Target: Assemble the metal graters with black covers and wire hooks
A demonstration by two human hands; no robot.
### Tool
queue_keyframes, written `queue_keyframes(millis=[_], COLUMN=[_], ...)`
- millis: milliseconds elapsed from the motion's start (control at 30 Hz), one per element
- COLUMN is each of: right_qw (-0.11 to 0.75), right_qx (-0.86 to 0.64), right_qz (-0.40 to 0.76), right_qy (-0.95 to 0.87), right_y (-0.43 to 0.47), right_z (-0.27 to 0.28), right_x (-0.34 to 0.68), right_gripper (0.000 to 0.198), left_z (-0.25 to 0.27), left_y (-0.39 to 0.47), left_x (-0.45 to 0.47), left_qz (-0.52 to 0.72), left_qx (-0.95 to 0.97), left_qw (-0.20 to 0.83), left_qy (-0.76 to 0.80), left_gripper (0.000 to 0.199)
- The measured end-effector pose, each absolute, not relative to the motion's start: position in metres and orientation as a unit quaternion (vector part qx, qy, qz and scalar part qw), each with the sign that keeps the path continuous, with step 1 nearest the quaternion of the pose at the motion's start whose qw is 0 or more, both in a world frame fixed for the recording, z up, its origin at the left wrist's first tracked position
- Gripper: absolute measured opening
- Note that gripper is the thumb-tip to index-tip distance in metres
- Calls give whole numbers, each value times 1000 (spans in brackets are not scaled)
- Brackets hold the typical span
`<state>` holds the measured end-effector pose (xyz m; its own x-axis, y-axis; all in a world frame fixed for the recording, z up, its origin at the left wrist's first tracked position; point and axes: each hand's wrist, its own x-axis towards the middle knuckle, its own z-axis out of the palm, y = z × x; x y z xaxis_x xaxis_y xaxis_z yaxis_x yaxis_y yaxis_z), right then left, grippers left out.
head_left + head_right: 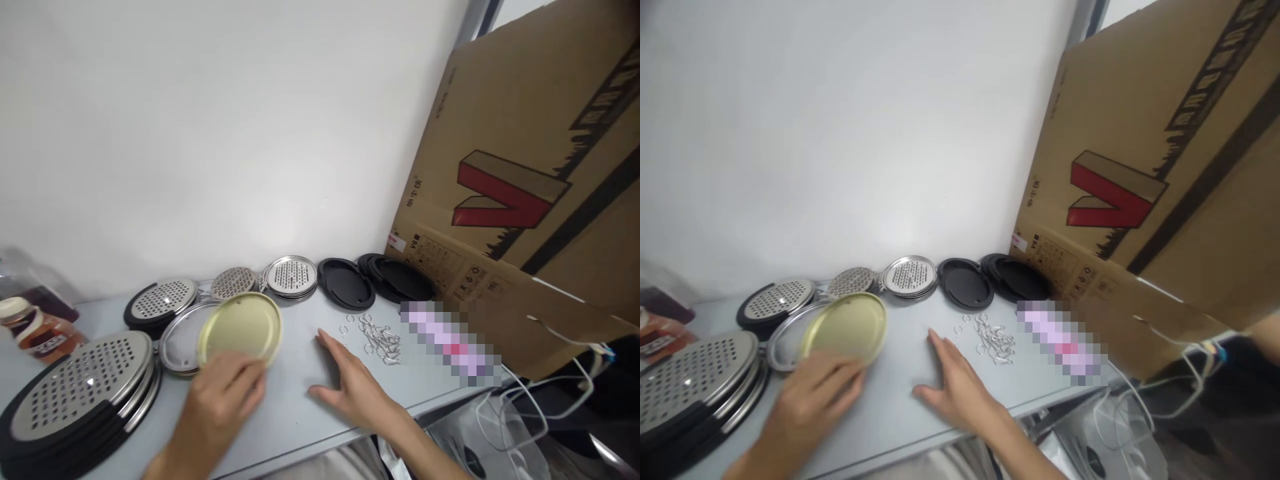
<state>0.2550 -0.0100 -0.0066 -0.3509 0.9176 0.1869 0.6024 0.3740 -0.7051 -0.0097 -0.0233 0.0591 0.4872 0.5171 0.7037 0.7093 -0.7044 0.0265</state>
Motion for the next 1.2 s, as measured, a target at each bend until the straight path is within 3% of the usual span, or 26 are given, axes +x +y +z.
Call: queue_keyframes(millis=[67, 133, 533, 700, 900, 967, 1100, 1200], right_qw=[305, 308, 269, 277, 280, 271, 265, 262], right_qx=[-488, -469, -445, -444, -440, -445, -451, -455], right_qz=[275, 262, 246, 262, 275, 276, 272, 276], right_qy=[-770, -785, -818, -811, -808, -808, -808, -805], right_y=[-12, -13, -14, -13, -11, -11, -10, -10], right_z=[-13, -16, -14, -12, -12, -13, -15, -15], right_x=[256, 256, 258, 259, 258, 258, 260, 260], right_gripper=[115, 122, 118, 118, 120, 120, 119, 116], left_z=[49, 36, 1, 8, 38, 46, 49, 44], left_y=[-30, -32, -32, -33, -20, -13, -5, -4], left_x=[15, 34, 44, 40, -3, -20, -41, -45], left_qz=[-340, -302, -270, -248, -277, -287, -317, -328], left_qx=[-866, -888, -915, -913, -862, -841, -807, -798], left_qw=[109, 92, 39, -41, -95, -69, 1, 33], left_qy=[-350, -334, -298, -321, -414, -454, -498, -505], left_gripper=[16, 17, 14, 10, 52, 48, 21, 20])
